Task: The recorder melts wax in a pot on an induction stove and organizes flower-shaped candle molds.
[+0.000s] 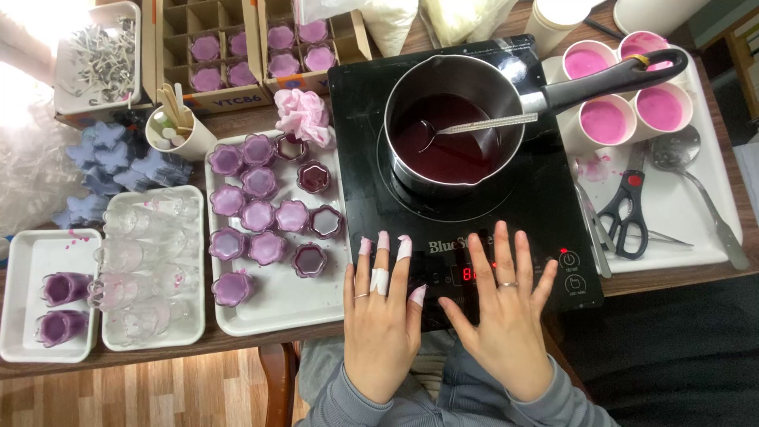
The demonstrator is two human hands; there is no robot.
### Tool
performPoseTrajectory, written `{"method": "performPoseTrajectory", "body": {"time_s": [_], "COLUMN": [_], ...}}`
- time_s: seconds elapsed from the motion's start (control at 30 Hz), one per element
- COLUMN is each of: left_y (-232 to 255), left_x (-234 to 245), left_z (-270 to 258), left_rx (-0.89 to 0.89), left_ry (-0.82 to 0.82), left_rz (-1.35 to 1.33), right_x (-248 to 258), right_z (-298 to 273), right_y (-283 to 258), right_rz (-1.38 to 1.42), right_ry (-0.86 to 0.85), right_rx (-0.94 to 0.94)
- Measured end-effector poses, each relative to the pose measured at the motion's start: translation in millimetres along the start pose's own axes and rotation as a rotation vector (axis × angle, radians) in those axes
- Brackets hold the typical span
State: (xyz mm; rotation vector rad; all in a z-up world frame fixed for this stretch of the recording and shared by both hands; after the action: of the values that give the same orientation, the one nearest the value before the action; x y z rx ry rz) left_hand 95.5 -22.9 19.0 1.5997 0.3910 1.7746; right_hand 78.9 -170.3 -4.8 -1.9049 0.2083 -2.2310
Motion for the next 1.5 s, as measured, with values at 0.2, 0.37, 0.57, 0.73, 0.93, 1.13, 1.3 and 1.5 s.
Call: {"method": "performPoseTrajectory", "body": {"time_s": [0.2,0.37,0.57,0.73,0.93,1.13,1.3,1.5], "left_y": [-6.4,-8.9,-11.9,-6.3,-2.4,-2.7,-11.1,-19.2], "left_x": [2.5,3.2,6.6,11.8,15.6,15.6,16.5,20.1], "left_z": [-2.0,-2.7,-2.8,0.5,6.7,10.6,15.2,25.8], "left_rx": [0.022,0.016,0.013,-0.011,-0.013,-0.039,-0.037,-0.036], "left_ry": [0.004,-0.001,0.018,0.031,0.016,0.006,0.036,0.041], "left_rz": [-0.010,-0.031,-0.028,-0.082,-0.195,-0.235,-0.250,-0.253], "right_x": [-5.4,-7.9,4.2,32.8,76.8,106.5,94.5,87.8], "right_z": [2.6,2.5,5.0,15.1,50.7,115.1,159.2,174.6], "right_y": [-13.2,-19.9,-18.3,6.1,44.4,65.2,82.2,78.6], "right_rz": [0.000,0.029,0.041,-0.022,-0.014,0.185,0.169,0.148], "right_ry": [-0.016,0.009,0.025,0.109,0.247,0.286,0.141,0.089], "right_rx": [0.016,0.024,0.019,-0.015,0.011,0.014,-0.056,-0.052]}}
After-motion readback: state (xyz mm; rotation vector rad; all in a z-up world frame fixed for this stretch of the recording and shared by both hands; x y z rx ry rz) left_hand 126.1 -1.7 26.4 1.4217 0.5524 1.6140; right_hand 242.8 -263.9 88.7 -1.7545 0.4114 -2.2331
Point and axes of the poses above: each hand's wrist, its own z-axis towards the middle knuckle, its own x-axis out of the back of the hand, y = z × x, the point moved 10 cm from there along z, towards the middle knuckle, and after that the axes turned 11 degrees about -z, right-handed, at the moved point
